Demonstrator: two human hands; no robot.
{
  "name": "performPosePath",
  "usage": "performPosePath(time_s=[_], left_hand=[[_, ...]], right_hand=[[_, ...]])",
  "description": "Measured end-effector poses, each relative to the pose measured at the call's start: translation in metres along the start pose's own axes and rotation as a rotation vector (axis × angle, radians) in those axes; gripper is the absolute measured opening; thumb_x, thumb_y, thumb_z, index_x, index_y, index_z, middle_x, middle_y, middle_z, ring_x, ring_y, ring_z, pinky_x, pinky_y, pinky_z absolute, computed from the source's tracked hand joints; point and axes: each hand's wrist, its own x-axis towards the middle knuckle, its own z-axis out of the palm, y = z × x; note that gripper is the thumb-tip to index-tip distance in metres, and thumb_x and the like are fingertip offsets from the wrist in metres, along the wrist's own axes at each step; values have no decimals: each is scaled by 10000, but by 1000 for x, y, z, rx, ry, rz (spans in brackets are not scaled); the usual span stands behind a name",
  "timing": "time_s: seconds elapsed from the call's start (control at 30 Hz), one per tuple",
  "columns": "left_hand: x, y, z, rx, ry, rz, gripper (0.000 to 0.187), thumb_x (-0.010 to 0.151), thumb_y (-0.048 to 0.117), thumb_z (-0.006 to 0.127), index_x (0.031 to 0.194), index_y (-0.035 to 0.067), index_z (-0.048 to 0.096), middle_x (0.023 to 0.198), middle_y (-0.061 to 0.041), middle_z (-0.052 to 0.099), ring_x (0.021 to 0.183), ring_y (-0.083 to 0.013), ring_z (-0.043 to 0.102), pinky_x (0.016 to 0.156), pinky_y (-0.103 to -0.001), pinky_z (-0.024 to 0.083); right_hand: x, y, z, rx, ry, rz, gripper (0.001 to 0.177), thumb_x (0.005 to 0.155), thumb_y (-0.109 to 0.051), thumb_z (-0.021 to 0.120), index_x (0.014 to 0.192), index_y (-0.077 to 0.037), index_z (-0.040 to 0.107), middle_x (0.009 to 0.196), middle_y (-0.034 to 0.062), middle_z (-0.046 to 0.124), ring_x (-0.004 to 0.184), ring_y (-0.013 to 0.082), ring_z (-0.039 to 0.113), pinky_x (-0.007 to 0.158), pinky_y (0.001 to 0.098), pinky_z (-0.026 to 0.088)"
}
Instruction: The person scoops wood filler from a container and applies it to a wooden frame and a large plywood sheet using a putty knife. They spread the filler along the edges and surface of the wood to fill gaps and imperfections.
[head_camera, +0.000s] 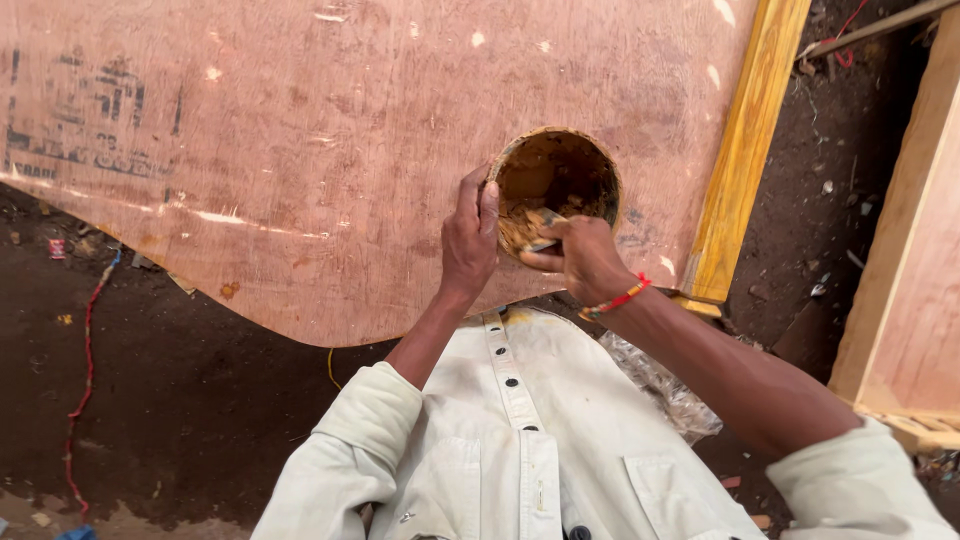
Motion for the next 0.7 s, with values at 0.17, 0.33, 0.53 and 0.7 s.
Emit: performPosePath(time_s=[0.17,0.33,0.53,0.7], left_hand=[[-11,17,-1,-88,-19,-162,420,1120,376,377,1434,124,495,1037,-186,745,848,-309,763,691,-450,600],[-19,23,-5,-266,-70,-386,460,1037,356,423,1424,124,510,1057,-170,717,706,-292,700,559,-460,595],[-14,-3,-10,-140,-93,-148,437,1098,362,481,1373,33,569,1153,-157,745,1008,-248,714,870,-384,556],[-21,-9,-3,-60,-18,-212,427,1079,348,536,1379,45,570,1239,-168,721,1097,-277,710,940,-383,563]], right_hand=[[8,-14,22,202,-40,-23,210,955,9,511,1143,99,535,1199,199,591,1031,304,677,847,463,654],[-26,-57,4,-228,-146,-172,228,963,-93,585,1185,-43,583,1158,182,693,948,222,745,782,386,612],[-61,-90,-32,-1379,3,-725,197,987,-223,676,1173,-168,710,779,56,733,579,181,604,519,348,443],[-55,-86,-40,-1475,62,-1059,195,924,-96,676,1109,-104,739,688,67,680,674,217,568,574,385,462]])
